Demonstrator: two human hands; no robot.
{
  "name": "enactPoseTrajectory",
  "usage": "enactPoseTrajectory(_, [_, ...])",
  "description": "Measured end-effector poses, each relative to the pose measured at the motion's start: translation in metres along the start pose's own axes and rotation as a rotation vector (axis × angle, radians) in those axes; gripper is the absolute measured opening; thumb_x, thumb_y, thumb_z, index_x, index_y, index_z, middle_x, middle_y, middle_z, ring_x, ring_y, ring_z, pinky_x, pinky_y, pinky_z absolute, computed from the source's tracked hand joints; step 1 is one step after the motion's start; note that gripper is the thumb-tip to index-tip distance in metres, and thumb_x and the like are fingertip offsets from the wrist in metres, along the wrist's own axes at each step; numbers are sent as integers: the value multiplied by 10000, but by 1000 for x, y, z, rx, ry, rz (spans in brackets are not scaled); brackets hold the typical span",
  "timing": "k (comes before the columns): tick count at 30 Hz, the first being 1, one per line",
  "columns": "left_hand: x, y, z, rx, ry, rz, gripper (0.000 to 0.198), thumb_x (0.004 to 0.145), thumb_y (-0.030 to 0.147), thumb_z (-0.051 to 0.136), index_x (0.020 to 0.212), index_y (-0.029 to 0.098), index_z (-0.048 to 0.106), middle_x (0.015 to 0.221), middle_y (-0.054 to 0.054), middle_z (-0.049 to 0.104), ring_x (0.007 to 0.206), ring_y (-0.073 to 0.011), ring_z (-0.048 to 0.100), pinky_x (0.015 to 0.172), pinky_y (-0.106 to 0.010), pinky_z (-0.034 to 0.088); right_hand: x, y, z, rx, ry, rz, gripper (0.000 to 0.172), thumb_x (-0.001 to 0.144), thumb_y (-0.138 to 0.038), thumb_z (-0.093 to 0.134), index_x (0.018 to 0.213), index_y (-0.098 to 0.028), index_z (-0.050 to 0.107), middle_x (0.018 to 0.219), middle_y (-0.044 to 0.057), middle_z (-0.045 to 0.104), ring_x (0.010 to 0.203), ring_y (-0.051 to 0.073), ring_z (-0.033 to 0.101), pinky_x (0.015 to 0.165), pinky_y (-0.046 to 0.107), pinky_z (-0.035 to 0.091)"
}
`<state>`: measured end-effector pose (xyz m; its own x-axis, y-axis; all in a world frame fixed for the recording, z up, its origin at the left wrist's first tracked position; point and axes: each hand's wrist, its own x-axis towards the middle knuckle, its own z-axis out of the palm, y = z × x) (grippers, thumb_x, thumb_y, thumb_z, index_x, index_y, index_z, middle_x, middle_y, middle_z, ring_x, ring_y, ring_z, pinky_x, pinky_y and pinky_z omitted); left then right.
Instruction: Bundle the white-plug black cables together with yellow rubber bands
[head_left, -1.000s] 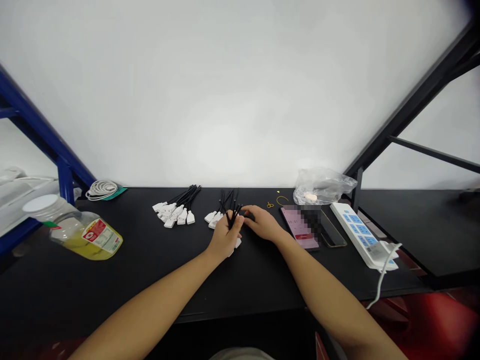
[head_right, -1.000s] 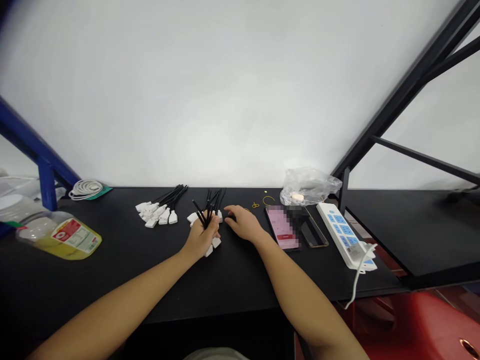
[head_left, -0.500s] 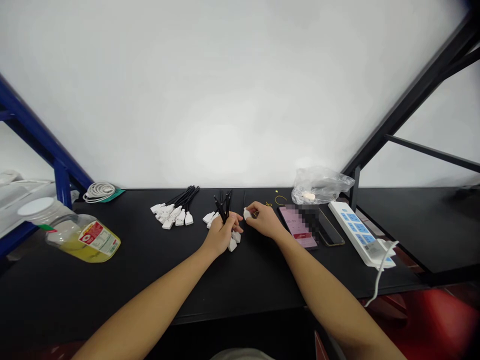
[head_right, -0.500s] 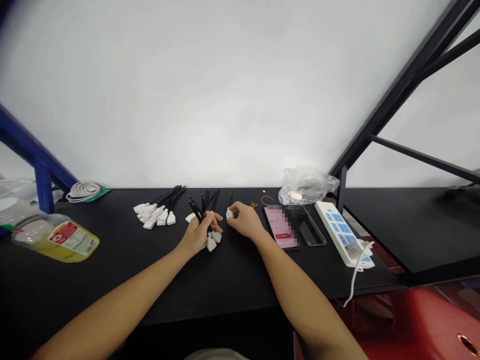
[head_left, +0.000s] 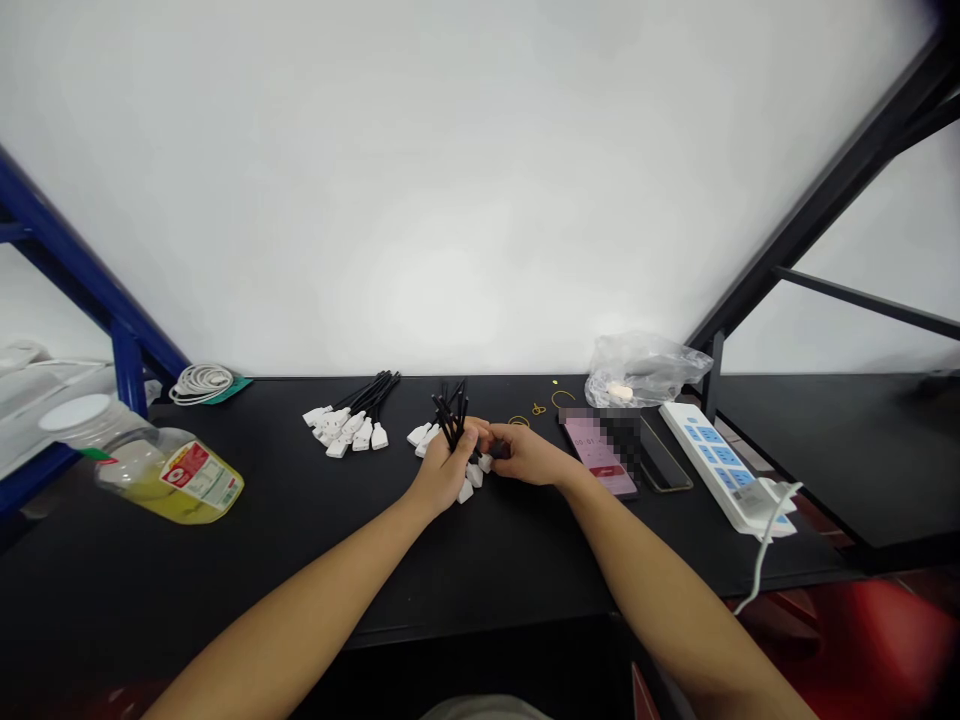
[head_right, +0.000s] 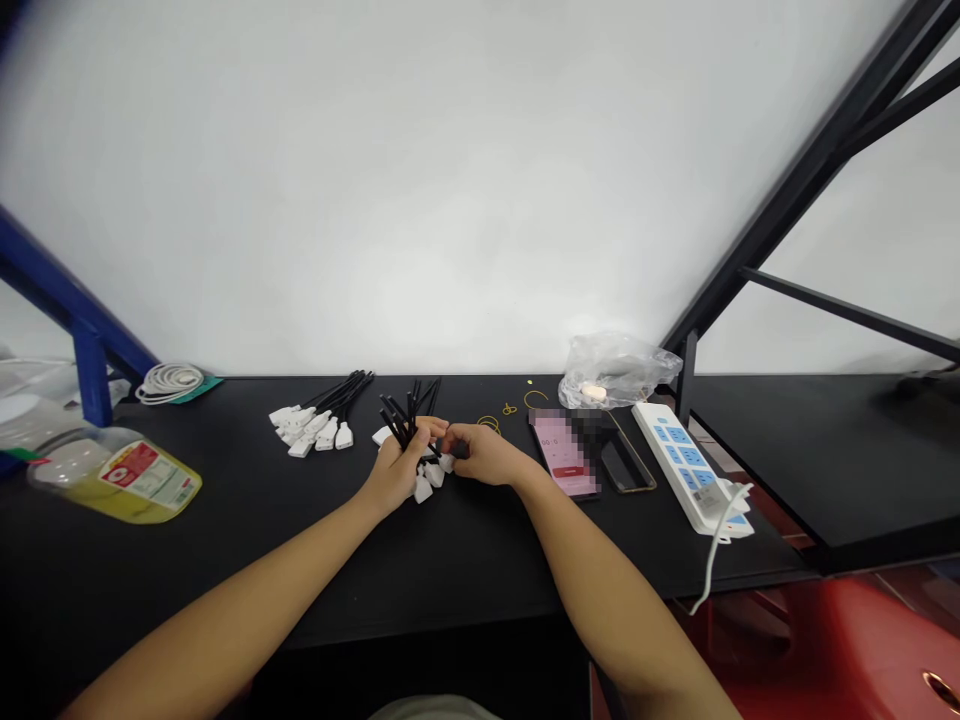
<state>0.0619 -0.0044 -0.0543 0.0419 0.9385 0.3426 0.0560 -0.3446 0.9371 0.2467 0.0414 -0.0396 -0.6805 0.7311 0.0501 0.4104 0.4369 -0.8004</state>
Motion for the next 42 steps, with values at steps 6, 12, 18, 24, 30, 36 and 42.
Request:
enactPoseTrajectory(6, [-7,6,3,-31,-79,31,442,977,558,442,808,206,651,1046,-94,705,1024,-218,659,969,-391,494,3,-3,6,-268,94,-60,49,808,-162,645,835,-178,682,812,-3,651,753,142,584,711,232,406])
enactPoseTrajectory(12, [-8,5,4,-43,-27,-12,515,953,636,416,755,197,600,850,-88,713,866,-215,685,837,-371,543,3,-2,8,-286,-15,-75,174,900,-204,567,906,-205,741,889,14,716,817,158,647,752,239,440])
enactPoseTrajectory(18, [-10,0,4,-72,-112,-49,540,947,629,442,678,180,572,556,-12,572,504,-128,541,545,-265,447,7,0,7,-349,203,87,282,931,-222,509,1128,-226,712,1035,42,741,917,178,672,808,263,468])
enactPoseTrajectory(24, [-8,8,3,41,-277,-45,448,905,545,577,692,159,657,674,-44,667,655,-162,631,653,-274,474,16,-6,10,-486,47,90,455,912,-193,515,1353,-274,592,1173,67,694,1053,206,660,868,274,477])
enactPoseTrajectory(30, [-4,8,0,166,-296,-108,401,898,517,580,741,168,701,655,-19,639,615,-155,578,597,-263,429,18,-7,10,-506,58,90,511,892,-179,490,1390,-274,554,1202,67,709,1079,229,672,866,292,485])
enactPoseTrajectory(36, [-3,-3,4,139,-315,-91,544,950,576,457,586,183,550,591,-24,597,592,-154,575,628,-277,433,19,-6,12,-541,25,86,444,937,-291,487,1379,-274,528,1168,73,724,1051,258,686,805,299,478])
enactPoseTrajectory(42, [-6,-10,5,137,-296,-45,616,968,634,365,558,195,500,526,-12,536,554,-143,542,597,-271,414,21,-5,13,-535,79,126,400,998,-356,415,1370,-232,498,1124,95,728,1009,252,691,796,301,459])
